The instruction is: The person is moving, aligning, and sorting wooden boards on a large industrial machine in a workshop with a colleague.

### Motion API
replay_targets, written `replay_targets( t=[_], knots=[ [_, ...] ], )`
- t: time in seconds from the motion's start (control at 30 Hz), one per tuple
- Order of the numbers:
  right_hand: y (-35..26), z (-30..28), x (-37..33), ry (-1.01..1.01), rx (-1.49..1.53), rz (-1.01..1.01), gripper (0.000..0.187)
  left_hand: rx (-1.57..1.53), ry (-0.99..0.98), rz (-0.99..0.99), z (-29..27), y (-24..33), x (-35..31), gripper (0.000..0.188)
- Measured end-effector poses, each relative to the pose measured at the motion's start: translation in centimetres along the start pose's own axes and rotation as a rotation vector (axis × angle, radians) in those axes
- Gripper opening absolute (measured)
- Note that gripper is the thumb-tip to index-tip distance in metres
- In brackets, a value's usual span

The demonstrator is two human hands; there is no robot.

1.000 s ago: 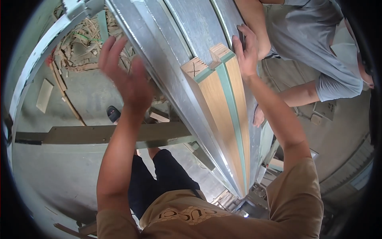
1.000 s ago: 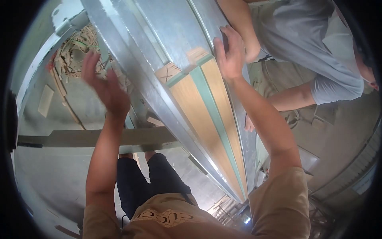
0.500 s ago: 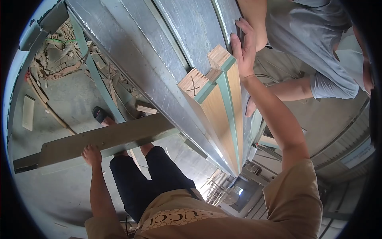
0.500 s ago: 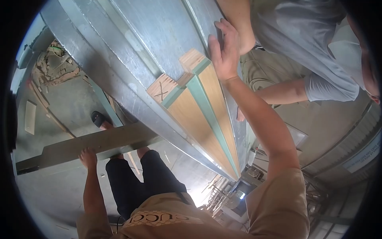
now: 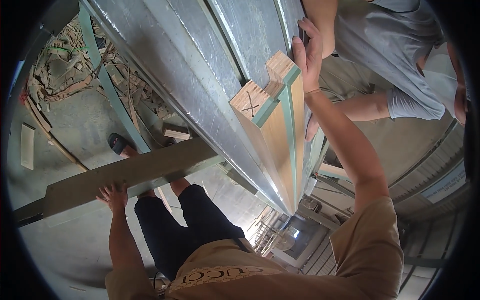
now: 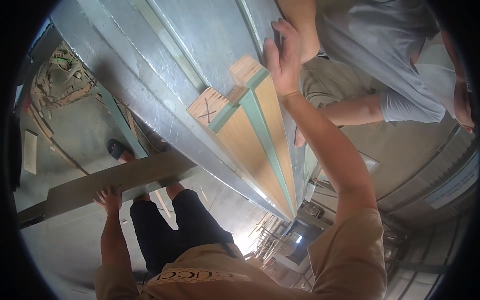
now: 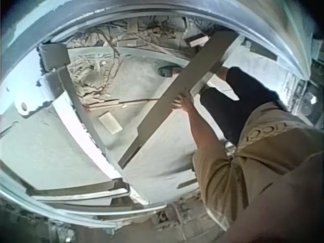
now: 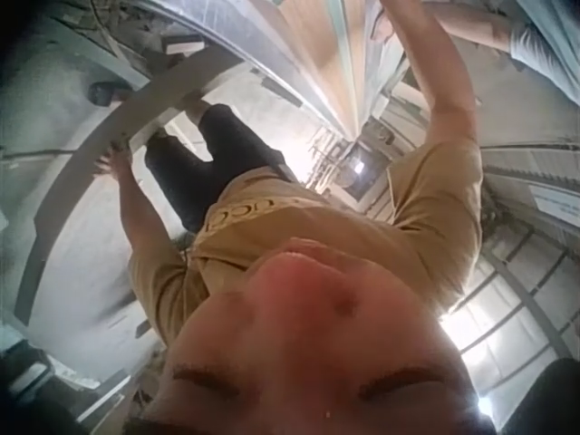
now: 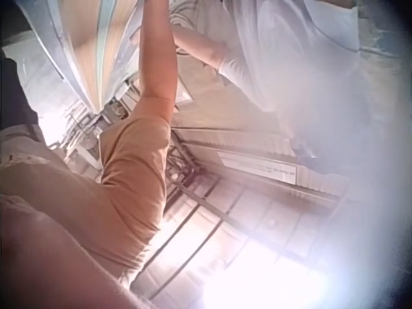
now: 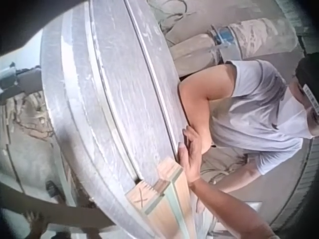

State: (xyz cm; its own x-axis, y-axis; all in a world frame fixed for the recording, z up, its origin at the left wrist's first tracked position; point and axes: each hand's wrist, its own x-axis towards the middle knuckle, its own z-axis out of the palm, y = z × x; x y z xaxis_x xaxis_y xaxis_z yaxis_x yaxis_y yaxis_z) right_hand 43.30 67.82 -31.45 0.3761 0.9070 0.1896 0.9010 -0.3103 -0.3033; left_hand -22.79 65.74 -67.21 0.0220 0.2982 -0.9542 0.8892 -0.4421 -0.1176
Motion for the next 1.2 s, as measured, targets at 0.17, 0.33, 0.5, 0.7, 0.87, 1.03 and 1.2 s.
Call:
replay_targets(
  t=[0.17, 0.33, 0.5, 0.7, 0.87, 1.03, 1.2],
  knots=[
    [0.07, -0.22, -0.08, 0.007, -0.01, 0.008, 0.045, -0.006, 0.024, 0.019, 0.06, 0.15, 0.13, 0.093],
    [-0.01, -0.15, -0.11, -0.001, -0.021, 0.01, 0.045, 0.021, -0.003, -0.004, 0.1, 0.1, 0.28, 0.094],
    [0.12, -0.25, -0.21, 0.002, -0.007, 0.003, 0.044, 0.021, 0.007, -0.001, -0.03, 0.28, 0.14, 0.094],
    [0.1, -0.3, -0.25, -0.006, 0.0, 0.011, 0.045, 0.006, 0.011, -0.005, 0.03, 0.25, 0.11, 0.095],
    [0.33, -0.26, -0.2, 0.0, -0.005, -0.006, 0.045, 0.009, 0.013, -0.007, 0.05, 0.27, 0.05, 0.095],
    [0.29, -0.3, -0.34, 0.003, 0.008, 0.004, 0.045, 0.013, 0.019, -0.005, 0.11, 0.3, -0.02, 0.095],
    [0.13, -0.35, -0.33, 0.004, 0.008, 0.019, 0.045, 0.049, 0.024, -0.006, 0.26, 0.23, -0.01, 0.093]
  ],
)
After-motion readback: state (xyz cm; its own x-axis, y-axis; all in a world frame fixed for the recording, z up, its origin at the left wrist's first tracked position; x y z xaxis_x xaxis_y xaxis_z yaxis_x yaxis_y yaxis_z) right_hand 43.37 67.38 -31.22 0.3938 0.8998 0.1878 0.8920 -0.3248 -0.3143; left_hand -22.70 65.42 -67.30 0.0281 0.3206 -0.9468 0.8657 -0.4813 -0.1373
